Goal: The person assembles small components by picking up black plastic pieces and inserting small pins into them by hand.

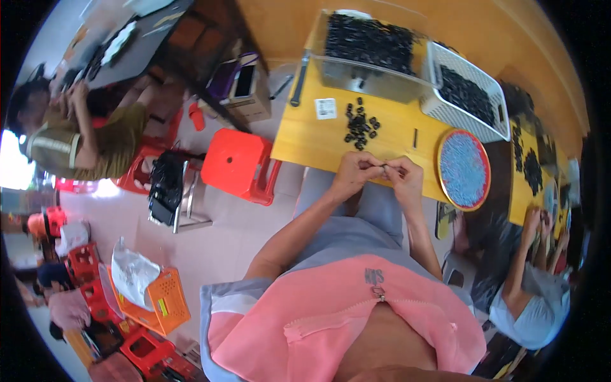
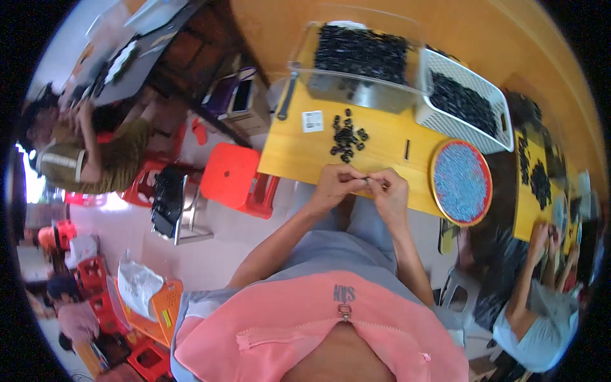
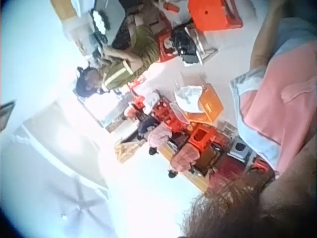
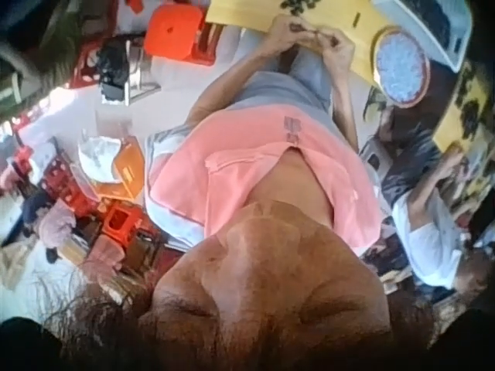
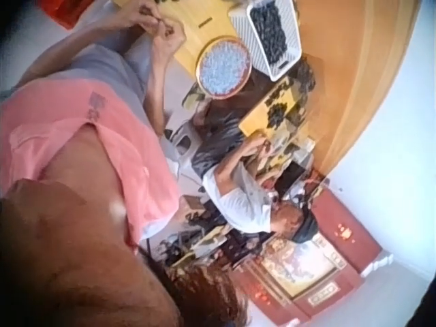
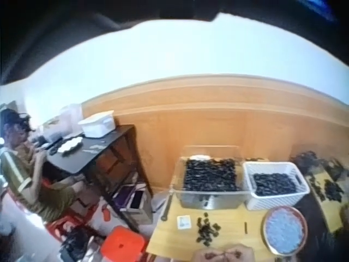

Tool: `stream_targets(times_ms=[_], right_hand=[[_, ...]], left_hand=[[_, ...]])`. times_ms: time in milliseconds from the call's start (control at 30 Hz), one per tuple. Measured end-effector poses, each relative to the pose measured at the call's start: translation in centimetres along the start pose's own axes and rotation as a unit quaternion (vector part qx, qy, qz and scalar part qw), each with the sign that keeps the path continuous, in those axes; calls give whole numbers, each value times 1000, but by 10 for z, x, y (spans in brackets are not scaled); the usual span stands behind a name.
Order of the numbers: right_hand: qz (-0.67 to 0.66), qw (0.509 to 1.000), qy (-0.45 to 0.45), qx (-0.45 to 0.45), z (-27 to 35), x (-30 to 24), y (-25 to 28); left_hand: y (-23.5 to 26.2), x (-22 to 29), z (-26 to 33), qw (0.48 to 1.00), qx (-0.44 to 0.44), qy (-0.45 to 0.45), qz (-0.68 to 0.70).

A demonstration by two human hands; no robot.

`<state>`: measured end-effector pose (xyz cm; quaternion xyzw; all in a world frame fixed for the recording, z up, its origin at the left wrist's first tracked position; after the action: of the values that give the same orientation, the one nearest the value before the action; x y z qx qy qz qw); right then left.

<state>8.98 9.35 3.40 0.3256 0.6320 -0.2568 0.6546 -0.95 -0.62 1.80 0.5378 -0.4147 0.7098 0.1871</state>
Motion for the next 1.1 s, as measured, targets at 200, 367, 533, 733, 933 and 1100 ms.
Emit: stream_targets(times_ms=[200,367,533,733,933,1100], right_hand=[[71,992,96,49,-7,12,-1],[140,981,122,52,-5,9,5],[204,952,210,86,2,3,0],[226,949,213,55,10,-3,-3],[257,941,214,44,13,5,-10],[280,932,223,55,12,11,-15]], left_hand=[[-2,-12,-6,980,61,-48,-184],[-4,-20,-11,989,66,-5,-131],[-12,-16,-11,992,107,30,-54],[-7,-18,-8,982,140,58,-112],[-9,-25,-3,976,172,95,-98],[-8,-29,-3,976,182,89,-85]])
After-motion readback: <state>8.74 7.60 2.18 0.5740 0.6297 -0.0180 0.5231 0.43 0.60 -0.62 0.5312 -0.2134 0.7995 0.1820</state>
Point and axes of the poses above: each hand's wrist, its own z-axis away from the middle knuckle, its own y-axis out of the back of the hand, x = y × z, the point moved 1 cm from there along -z, towards the middle knuckle, and after that the axes turned 7 degrees about x, right-handed, at the moved point
